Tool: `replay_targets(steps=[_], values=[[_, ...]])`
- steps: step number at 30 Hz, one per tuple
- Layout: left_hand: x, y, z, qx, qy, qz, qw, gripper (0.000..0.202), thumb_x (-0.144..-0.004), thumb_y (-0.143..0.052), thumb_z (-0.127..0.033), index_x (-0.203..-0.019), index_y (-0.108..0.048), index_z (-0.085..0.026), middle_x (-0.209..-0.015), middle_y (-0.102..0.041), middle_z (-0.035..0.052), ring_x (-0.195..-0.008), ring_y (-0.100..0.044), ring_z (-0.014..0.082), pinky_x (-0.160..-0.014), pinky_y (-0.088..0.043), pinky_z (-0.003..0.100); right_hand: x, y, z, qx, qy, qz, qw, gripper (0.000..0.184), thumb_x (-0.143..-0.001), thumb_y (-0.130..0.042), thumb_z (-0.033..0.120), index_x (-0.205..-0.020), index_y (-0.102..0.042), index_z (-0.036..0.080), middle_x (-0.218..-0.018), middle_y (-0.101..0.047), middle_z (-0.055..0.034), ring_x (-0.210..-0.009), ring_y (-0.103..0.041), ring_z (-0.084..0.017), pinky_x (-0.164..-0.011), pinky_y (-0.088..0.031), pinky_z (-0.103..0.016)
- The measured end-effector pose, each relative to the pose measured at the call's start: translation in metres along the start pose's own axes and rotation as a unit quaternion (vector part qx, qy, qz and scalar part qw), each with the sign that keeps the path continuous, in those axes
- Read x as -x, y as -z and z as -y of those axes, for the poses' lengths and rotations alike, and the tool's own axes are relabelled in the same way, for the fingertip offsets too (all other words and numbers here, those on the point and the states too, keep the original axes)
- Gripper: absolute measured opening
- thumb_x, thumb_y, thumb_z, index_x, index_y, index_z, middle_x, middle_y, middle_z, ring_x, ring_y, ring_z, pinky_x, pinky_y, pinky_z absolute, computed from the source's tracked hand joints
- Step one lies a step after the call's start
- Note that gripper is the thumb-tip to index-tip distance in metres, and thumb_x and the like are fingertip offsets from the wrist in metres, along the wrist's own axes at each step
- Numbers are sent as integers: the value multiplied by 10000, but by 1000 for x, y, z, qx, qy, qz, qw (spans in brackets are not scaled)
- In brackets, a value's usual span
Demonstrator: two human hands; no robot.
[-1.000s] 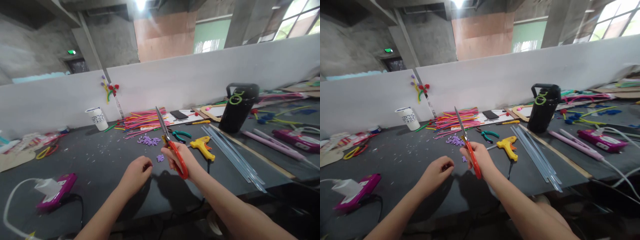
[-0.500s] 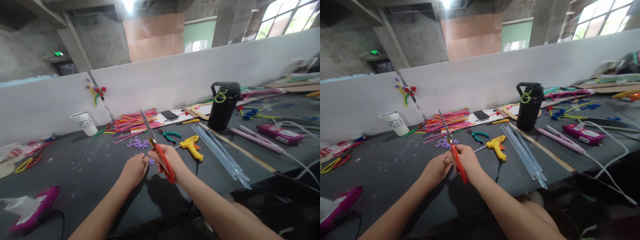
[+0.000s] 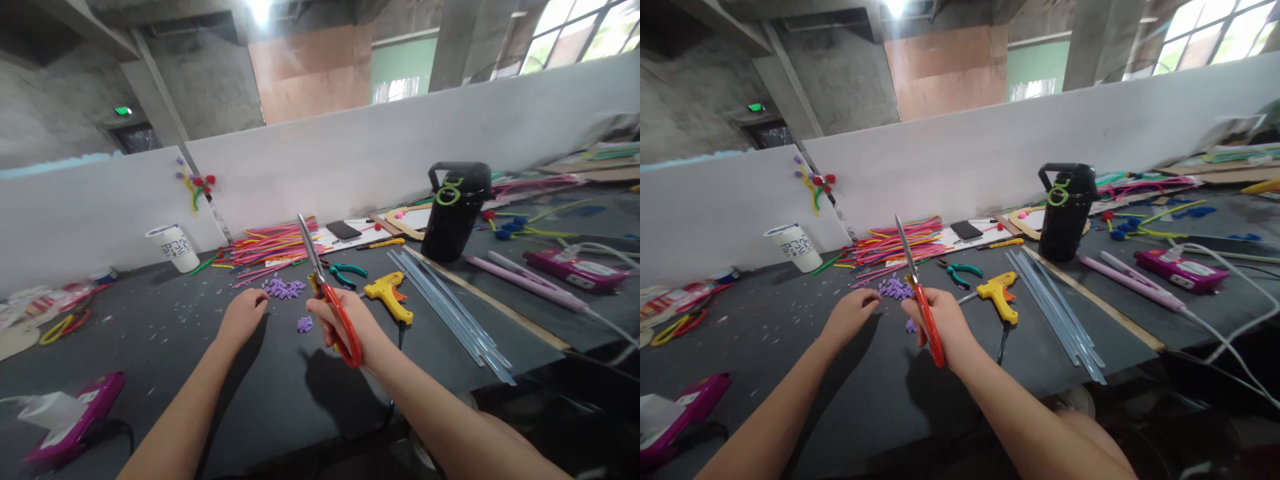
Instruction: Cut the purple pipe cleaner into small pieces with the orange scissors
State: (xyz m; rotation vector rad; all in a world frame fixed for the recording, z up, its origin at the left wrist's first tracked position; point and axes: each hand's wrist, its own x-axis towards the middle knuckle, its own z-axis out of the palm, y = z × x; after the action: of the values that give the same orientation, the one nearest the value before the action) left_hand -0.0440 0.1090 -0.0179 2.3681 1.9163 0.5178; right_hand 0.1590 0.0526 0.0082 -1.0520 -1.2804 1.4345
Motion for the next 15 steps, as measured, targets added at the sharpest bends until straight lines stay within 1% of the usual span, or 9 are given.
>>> replay_targets(steps=[2, 7, 12, 13, 15], values=[[-5, -7, -1, -1, -3, 7, 1000, 228, -769, -403, -184, -823, -625, -188, -872, -635, 61, -826, -564, 190, -722, -394, 266, -1, -1, -1, -2, 1, 5, 1000, 216, -678, -517, 270, -508, -409, 192, -321, -390, 89, -263, -390, -59, -311, -288, -173], [-21, -22, -9, 6, -2, 5, 1000, 220, -787, -422, -196, -877, -623, -190, -903, -607, 67, -874, -547, 198, -777, -381, 285, -1, -4, -3, -6, 0, 11, 1000, 215, -676, -509, 257, -501, -402, 193, -314, -384, 94, -260, -382, -59, -310, -285, -174], [-31, -34, -11, 43, 10, 18, 999, 142, -781, -486, -192, -820, -622, -174, -899, -594, 68, -898, -542, 204, -823, -387, 332, -1, -4, -3, -13, 0, 13, 1000, 180, -672, -522, 268, -541, -428, 188, -328, -387, 101, -268, -392, -58, -300, -277, -164], [-31, -36, -11, 55, 17, 23, 998, 141, -793, -490, -205, -843, -616, -167, -927, -593, 70, -906, -543, 202, -825, -397, 348, -1, -4, -3, -15, 0, 14, 1000, 168, -670, -526, 266, -553, -434, 188, -330, -390, 102, -265, -391, -58, -297, -275, -163], [-32, -37, -10, 84, 36, 33, 995, 194, -816, -490, -246, -962, -582, -156, -1017, -575, 76, -916, -548, 199, -801, -433, 384, -2, -4, -4, -16, 0, 14, 1000, 138, -661, -531, 256, -576, -445, 189, -331, -391, 107, -258, -386, -58, -289, -270, -162]])
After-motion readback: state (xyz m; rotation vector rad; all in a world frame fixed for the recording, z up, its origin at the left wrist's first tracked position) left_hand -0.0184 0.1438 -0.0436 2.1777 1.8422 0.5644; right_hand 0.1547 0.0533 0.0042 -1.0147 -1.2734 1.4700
